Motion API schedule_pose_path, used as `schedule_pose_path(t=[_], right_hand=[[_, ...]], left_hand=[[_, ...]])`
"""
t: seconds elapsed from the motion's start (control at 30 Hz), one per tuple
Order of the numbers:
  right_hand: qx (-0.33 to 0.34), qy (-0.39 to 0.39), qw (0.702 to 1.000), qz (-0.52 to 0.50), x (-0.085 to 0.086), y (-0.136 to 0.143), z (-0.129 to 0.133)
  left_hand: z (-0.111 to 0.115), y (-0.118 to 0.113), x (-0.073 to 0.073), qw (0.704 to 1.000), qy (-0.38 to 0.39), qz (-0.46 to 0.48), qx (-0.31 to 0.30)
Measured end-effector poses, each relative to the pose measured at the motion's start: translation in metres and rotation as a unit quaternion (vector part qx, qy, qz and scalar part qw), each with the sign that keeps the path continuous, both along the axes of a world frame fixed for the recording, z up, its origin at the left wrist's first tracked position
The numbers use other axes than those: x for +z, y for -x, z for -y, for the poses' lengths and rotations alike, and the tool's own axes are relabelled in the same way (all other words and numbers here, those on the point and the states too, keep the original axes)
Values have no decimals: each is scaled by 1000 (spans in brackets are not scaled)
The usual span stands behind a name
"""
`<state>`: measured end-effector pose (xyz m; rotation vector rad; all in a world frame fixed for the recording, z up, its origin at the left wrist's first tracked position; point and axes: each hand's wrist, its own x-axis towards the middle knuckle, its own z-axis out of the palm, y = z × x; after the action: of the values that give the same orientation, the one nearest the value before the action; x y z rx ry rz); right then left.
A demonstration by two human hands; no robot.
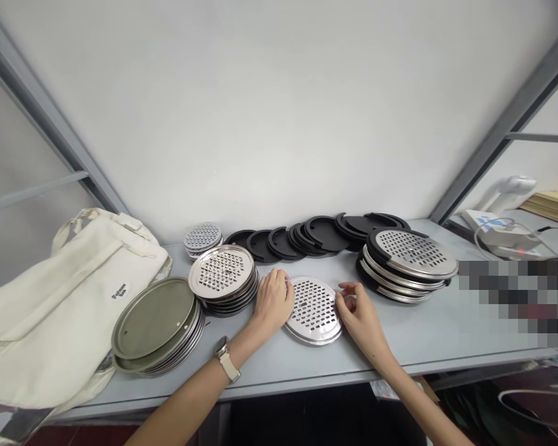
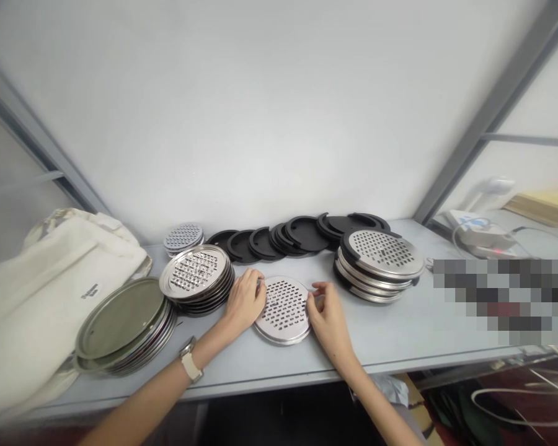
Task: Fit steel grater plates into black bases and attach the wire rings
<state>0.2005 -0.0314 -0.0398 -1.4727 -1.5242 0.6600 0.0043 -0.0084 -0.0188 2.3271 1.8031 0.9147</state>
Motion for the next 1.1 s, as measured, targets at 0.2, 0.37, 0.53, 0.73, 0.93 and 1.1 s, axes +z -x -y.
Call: schedule_pose_path(t=[0.2,0.37,0.53,0.73,0.93,1.1], right_hand=[[-9,-39,994,97,3,5,7],[-14,-30,993,114,4,7,7],[-19,-16,986,167,3,8,6],[-29,-14,976,218,1,9,6],[-28,-11,979,201,2,8,6],[-24,-1,983,182,4,8,6]], left_hand=[[0,-1,-3,1000,2,-15,-6],[1,-3,-4,999,8,-34,-5],[2,-3,-5,999,12,-45,-10],[1,-3,-6,999,20,-49,-12],[3,-4,-2,996,53,-60,29],[3,-3,-3,994,90,-28,46]])
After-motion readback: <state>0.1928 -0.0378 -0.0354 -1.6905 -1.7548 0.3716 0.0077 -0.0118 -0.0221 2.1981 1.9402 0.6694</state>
